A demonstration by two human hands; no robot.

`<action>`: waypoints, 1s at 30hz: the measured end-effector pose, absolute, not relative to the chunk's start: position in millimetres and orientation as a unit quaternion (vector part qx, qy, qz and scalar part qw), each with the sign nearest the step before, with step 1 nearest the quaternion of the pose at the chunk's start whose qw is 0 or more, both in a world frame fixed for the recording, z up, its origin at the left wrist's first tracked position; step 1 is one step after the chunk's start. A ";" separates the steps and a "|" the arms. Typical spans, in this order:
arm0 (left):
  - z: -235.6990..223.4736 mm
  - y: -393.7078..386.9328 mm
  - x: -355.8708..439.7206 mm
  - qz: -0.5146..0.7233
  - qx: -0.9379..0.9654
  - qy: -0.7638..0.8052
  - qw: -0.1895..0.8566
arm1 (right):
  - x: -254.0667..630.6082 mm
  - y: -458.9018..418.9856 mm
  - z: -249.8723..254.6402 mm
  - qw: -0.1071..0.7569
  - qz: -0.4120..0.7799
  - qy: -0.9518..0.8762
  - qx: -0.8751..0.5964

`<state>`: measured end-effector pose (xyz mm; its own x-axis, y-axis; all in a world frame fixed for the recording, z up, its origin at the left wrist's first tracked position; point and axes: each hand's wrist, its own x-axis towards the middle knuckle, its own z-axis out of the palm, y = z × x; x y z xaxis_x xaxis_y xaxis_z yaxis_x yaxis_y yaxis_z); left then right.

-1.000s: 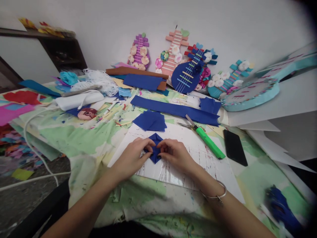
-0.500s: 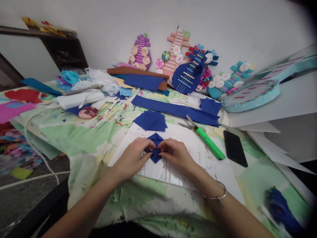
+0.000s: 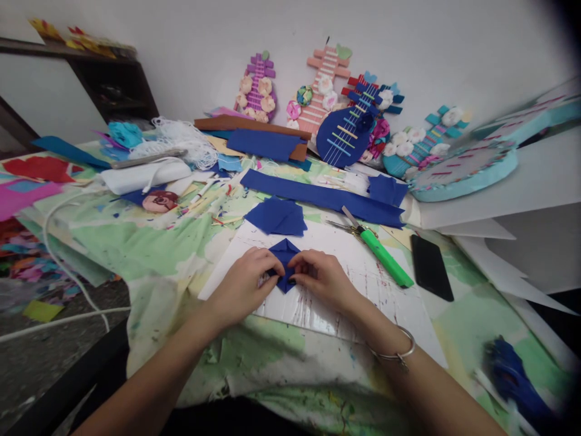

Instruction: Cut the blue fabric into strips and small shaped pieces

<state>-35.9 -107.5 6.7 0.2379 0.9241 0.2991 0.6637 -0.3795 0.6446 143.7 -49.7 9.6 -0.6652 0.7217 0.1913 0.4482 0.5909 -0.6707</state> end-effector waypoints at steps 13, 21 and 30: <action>8.4 -112.7 -31.4 0.336 0.774 0.514 0.154 | 143.8 -48.3 7.8 0.226 0.286 -0.869 -0.334; 6.4 -114.8 -32.3 0.333 0.783 0.505 0.144 | 143.8 -49.0 8.6 0.227 0.279 -0.873 -0.331; 10.5 -116.6 -30.9 0.317 0.786 0.507 0.155 | 144.5 -47.6 7.9 0.222 0.277 -0.878 -0.321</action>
